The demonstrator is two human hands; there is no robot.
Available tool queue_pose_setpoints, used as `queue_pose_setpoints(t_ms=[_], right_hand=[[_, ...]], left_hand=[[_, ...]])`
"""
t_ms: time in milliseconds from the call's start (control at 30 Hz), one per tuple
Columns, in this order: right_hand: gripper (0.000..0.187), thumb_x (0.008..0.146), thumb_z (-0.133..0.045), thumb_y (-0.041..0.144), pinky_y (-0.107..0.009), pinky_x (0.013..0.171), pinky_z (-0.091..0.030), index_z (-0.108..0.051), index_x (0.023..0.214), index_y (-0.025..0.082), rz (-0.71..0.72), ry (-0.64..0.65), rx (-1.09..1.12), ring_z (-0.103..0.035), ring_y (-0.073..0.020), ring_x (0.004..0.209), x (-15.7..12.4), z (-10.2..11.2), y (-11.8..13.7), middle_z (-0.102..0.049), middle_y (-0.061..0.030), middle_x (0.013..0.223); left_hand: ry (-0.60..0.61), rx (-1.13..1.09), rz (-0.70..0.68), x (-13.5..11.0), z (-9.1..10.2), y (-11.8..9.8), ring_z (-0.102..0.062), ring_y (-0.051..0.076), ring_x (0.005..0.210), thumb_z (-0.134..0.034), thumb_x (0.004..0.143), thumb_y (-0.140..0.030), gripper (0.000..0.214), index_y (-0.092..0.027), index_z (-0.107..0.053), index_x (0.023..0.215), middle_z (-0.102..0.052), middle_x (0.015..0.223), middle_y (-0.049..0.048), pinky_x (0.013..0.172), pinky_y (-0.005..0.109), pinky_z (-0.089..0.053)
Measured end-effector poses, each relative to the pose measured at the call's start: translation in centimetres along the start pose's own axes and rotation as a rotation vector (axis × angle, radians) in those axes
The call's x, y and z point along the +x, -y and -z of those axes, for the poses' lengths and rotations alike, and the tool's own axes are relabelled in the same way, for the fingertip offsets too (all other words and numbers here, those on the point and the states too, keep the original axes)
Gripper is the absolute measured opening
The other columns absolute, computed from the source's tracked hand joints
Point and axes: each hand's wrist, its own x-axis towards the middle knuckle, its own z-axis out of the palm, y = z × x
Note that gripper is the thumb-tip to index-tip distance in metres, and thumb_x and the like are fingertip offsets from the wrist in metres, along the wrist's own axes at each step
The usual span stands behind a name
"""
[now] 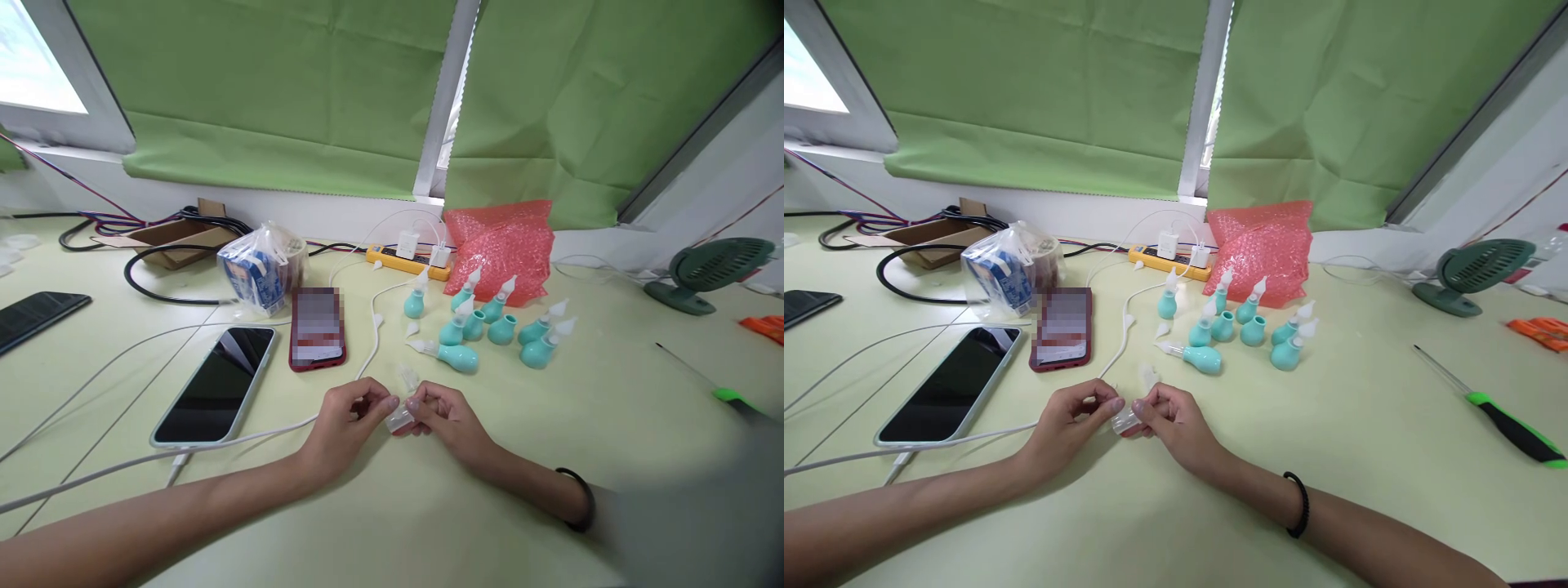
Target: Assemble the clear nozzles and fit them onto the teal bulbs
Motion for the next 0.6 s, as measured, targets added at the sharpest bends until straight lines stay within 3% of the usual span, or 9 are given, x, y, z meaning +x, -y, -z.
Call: queue_pose_setpoints(t_ms=[233, 600], right_hand=[[0.036, 0.069, -0.053, 0.051, -0.022, 0.054, -0.039, -0.044, 0.063, 0.017, 0.004, 0.004, 0.009, -0.054, -0.0094, 0.051, -0.02, 0.05, -0.24, -0.060, -0.0002, 0.057], [0.034, 0.071, -0.052, 0.049, -0.022, 0.056, -0.039, -0.044, 0.064, 0.017, 0.012, 0.002, -0.028, -0.054, -0.0103, 0.054, -0.19, 0.07, -0.29, -0.057, 0.0009, 0.055]], left_hand=[[0.011, 0.101, -0.013, -0.10, -0.05, 0.35, -0.041, 0.010, 0.055, -0.044, 0.078, -0.037, 0.029, -0.013, -0.051, 0.063, -0.047, 0.057, -0.0010, 0.051, 0.020, -0.034], [0.034, -0.001, 0.016, 0.09, -0.04, 0.24, -0.042, 0.010, 0.055, -0.047, 0.077, -0.036, 0.026, -0.013, -0.051, 0.064, -0.048, 0.058, -0.0007, 0.052, 0.021, -0.036]])
